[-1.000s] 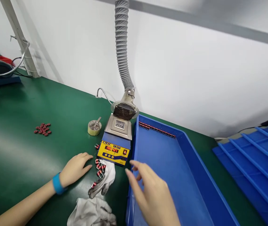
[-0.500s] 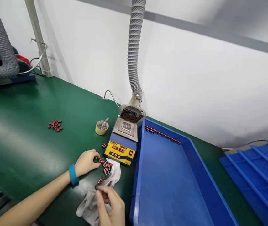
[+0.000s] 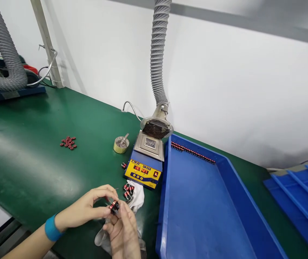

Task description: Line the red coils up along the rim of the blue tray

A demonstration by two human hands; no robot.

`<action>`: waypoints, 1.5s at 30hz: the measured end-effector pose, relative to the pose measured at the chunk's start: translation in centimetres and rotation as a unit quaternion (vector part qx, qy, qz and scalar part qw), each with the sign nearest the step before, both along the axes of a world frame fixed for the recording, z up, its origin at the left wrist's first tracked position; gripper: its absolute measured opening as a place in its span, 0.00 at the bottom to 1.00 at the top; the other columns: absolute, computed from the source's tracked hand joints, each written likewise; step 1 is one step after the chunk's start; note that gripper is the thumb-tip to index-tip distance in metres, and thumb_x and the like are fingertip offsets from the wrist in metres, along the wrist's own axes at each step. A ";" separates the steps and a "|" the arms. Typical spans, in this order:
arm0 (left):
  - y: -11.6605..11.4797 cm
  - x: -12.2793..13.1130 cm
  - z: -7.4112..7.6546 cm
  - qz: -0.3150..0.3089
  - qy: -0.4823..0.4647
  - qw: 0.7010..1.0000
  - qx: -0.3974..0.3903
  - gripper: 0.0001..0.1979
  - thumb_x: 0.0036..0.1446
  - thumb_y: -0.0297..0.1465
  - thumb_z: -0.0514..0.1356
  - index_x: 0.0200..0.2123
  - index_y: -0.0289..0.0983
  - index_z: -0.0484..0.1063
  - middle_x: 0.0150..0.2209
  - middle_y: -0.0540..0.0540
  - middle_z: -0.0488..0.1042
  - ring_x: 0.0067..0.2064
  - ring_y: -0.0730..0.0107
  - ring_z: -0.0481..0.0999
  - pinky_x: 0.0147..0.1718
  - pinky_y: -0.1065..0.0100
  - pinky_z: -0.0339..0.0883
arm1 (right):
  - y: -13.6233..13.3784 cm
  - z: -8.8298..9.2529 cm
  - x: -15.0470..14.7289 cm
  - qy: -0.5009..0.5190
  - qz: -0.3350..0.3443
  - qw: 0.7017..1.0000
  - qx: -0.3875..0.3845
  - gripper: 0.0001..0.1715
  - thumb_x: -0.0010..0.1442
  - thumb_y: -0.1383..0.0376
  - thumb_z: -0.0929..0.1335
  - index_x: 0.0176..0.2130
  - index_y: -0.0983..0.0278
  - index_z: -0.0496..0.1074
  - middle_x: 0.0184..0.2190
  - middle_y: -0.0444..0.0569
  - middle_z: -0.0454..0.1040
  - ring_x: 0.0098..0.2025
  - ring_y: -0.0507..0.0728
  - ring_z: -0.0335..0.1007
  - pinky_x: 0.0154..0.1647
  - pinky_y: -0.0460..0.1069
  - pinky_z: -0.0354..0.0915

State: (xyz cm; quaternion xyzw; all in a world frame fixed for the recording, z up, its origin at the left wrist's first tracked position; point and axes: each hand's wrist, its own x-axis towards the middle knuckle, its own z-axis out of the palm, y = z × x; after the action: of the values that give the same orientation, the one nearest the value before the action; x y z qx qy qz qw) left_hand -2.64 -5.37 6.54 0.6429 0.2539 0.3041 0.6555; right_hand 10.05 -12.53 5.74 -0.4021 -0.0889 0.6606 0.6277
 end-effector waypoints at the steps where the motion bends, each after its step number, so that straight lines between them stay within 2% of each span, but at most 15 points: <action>1: -0.2 0.3 -0.2 0.011 -0.018 0.999 -0.035 0.12 0.52 0.32 0.60 0.41 0.38 0.75 0.43 0.45 0.70 0.44 0.65 0.69 0.44 0.67 0.62 | -0.1 0.0 0.0 0.001 -0.008 1.000 -0.003 0.13 0.48 0.60 0.74 0.34 0.63 0.74 0.28 0.45 0.76 0.28 0.50 0.73 0.25 0.42 0.70; 5: -0.9 1.5 -0.6 0.079 -0.046 0.984 -0.150 0.15 0.51 0.40 0.61 0.35 0.35 0.79 0.38 0.42 0.76 0.32 0.68 0.71 0.32 0.69 0.65 | -0.2 -0.4 -0.1 -0.030 -0.032 0.999 0.021 0.12 0.45 0.64 0.76 0.32 0.62 0.75 0.30 0.43 0.77 0.30 0.47 0.73 0.32 0.40 0.70; 13: -1.9 2.8 -1.9 0.165 -0.083 0.949 -0.255 0.13 0.42 0.38 0.68 0.26 0.33 0.79 0.26 0.42 0.77 0.26 0.73 0.70 0.22 0.76 0.60 | -0.3 -1.2 -1.7 -0.085 -0.093 0.991 0.036 0.11 0.43 0.65 0.77 0.29 0.62 0.74 0.32 0.43 0.77 0.32 0.48 0.73 0.34 0.42 0.70; 16: -2.6 3.1 -1.9 0.223 -0.156 0.911 -0.310 0.14 0.40 0.39 0.70 0.23 0.33 0.77 0.23 0.46 0.76 0.24 0.76 0.70 0.21 0.78 0.61 | -0.5 -1.5 -2.5 -0.062 -0.079 0.994 0.043 0.12 0.42 0.64 0.77 0.28 0.62 0.74 0.32 0.45 0.77 0.32 0.51 0.74 0.35 0.45 0.71; 19: -2.8 2.8 -1.2 0.288 -0.240 0.850 -0.370 0.14 0.37 0.39 0.72 0.22 0.35 0.75 0.22 0.50 0.74 0.28 0.75 0.74 0.26 0.79 0.67 | -0.7 -1.6 -2.9 -0.045 -0.047 0.996 0.054 0.12 0.42 0.62 0.77 0.28 0.62 0.74 0.29 0.46 0.77 0.30 0.52 0.73 0.36 0.48 0.71; 22: -2.3 1.5 -0.8 0.371 -0.290 0.811 -0.348 0.14 0.35 0.38 0.73 0.23 0.38 0.74 0.23 0.53 0.74 0.32 0.76 0.75 0.35 0.79 0.69 | -0.8 -1.7 -2.8 -0.036 -0.046 0.997 0.047 0.12 0.43 0.62 0.77 0.28 0.62 0.74 0.30 0.45 0.77 0.29 0.50 0.73 0.33 0.44 0.70; 24: -2.2 0.4 -1.0 0.365 -0.252 0.849 -0.287 0.14 0.38 0.41 0.71 0.28 0.40 0.77 0.27 0.52 0.77 0.36 0.73 0.76 0.41 0.75 0.69 | -0.8 -1.7 -2.6 -0.034 -0.055 0.997 0.039 0.14 0.42 0.62 0.77 0.28 0.63 0.72 0.32 0.45 0.76 0.29 0.49 0.73 0.31 0.42 0.69; 26: -2.4 -0.5 -1.4 0.255 -0.141 0.929 -0.227 0.17 0.42 0.40 0.70 0.37 0.40 0.77 0.37 0.47 0.78 0.43 0.66 0.75 0.46 0.70 0.68 | -0.8 -1.8 -2.5 -0.038 -0.064 0.996 0.045 0.16 0.42 0.63 0.77 0.31 0.62 0.70 0.33 0.43 0.75 0.30 0.49 0.73 0.28 0.41 0.68; 28: -2.9 -1.0 -1.8 0.144 -0.011 0.977 -0.157 0.20 0.44 0.35 0.69 0.43 0.41 0.75 0.46 0.45 0.75 0.49 0.62 0.72 0.51 0.65 0.64 | -0.7 -2.0 -2.6 -0.052 -0.063 0.995 0.056 0.18 0.45 0.62 0.76 0.34 0.60 0.66 0.31 0.41 0.74 0.30 0.50 0.73 0.22 0.40 0.64; 30: -3.3 -1.1 -2.1 0.109 0.077 0.988 -0.080 0.18 0.46 0.31 0.67 0.43 0.42 0.75 0.48 0.46 0.74 0.51 0.60 0.70 0.53 0.63 0.62 | -0.9 -2.3 -2.8 -0.077 -0.051 0.994 0.061 0.20 0.48 0.60 0.74 0.36 0.58 0.62 0.31 0.40 0.72 0.29 0.50 0.72 0.17 0.39 0.58; 33: -2.9 -1.6 -2.2 0.110 0.135 0.985 0.011 0.11 0.50 0.32 0.64 0.39 0.42 0.76 0.46 0.48 0.75 0.50 0.62 0.71 0.52 0.65 0.63 | -1.8 -3.6 -3.0 -0.190 -0.065 0.977 0.068 0.18 0.54 0.55 0.70 0.39 0.58 0.60 0.36 0.42 0.71 0.29 0.50 0.72 0.23 0.42 0.64; 36: -0.9 -3.1 -2.4 0.082 0.216 0.967 0.109 0.10 0.52 0.34 0.63 0.39 0.42 0.75 0.48 0.48 0.74 0.52 0.61 0.69 0.54 0.64 0.61 | -3.4 -5.8 -2.5 -0.415 -0.072 0.900 0.113 0.13 0.57 0.54 0.66 0.38 0.59 0.64 0.36 0.46 0.70 0.33 0.53 0.71 0.34 0.47 0.67; 39: 1.9 -4.9 -3.0 0.045 0.321 0.926 0.195 0.10 0.53 0.34 0.62 0.39 0.42 0.74 0.50 0.47 0.72 0.58 0.58 0.62 0.57 0.58 0.57 | -5.0 -8.2 -1.2 -0.633 -0.016 0.758 0.158 0.13 0.57 0.56 0.66 0.41 0.58 0.69 0.36 0.49 0.73 0.39 0.58 0.70 0.41 0.51 0.66; 42: 4.5 -6.1 -4.3 0.025 0.408 0.877 0.253 0.09 0.53 0.35 0.61 0.39 0.43 0.75 0.53 0.47 0.69 0.62 0.53 0.55 0.57 0.53 0.55 | -5.7 -9.5 1.0 -0.757 0.019 0.628 0.177 0.17 0.58 0.61 0.67 0.48 0.59 0.67 0.39 0.50 0.74 0.42 0.60 0.69 0.43 0.52 0.65; 45: 6.2 -6.8 -5.8 0.055 0.446 0.840 0.304 0.10 0.55 0.34 0.59 0.41 0.42 0.74 0.54 0.46 0.69 0.62 0.52 0.55 0.57 0.52 0.56 | -5.6 -9.6 3.4 -0.818 0.045 0.543 0.184 0.14 0.57 0.65 0.68 0.44 0.62 0.68 0.32 0.49 0.72 0.37 0.57 0.69 0.38 0.50 0.66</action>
State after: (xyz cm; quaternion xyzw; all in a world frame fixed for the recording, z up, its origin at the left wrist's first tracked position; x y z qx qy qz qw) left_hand -9.44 0.83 0.74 0.8614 0.4479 0.0820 0.2252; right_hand 13.47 -18.15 -3.83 -0.6394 -0.7015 0.0414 0.3121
